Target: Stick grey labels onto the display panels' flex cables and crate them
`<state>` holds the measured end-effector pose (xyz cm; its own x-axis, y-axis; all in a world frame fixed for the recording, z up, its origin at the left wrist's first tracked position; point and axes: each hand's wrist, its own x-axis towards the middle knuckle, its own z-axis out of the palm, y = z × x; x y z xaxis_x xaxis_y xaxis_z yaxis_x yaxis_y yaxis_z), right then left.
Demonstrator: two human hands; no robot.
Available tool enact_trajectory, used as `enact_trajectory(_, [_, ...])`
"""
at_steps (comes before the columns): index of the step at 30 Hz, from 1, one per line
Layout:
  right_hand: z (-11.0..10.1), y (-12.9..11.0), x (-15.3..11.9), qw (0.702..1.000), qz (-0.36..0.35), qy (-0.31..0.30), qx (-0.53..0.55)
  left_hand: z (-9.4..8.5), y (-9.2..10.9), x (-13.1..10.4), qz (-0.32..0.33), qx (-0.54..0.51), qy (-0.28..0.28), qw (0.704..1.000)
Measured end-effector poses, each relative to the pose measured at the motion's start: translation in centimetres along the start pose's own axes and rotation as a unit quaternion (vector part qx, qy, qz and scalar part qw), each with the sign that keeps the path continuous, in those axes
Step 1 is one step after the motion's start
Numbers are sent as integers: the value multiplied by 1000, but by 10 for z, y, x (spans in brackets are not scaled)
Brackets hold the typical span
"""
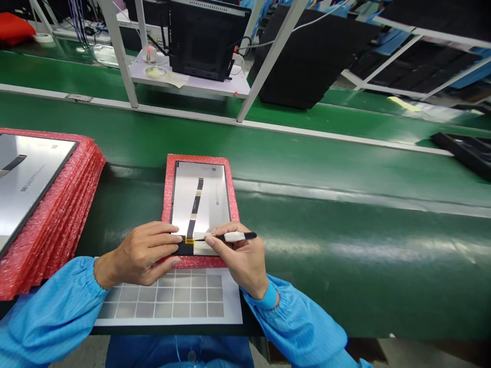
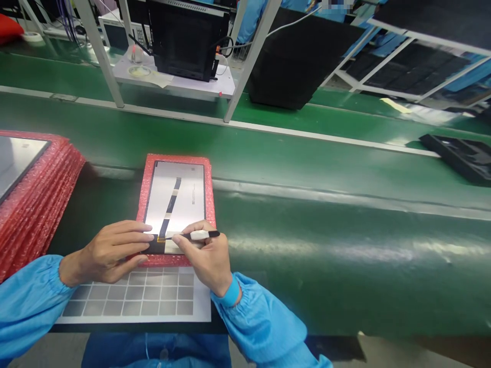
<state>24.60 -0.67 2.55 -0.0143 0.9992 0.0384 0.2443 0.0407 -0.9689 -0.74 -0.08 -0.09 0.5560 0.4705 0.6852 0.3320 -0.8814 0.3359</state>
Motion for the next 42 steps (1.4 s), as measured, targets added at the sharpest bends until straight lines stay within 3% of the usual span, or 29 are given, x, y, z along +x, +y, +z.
enact_trajectory(42, [0,2,2,998,-2,-12,-65,0,2,-3,-23,-9,-9,1000])
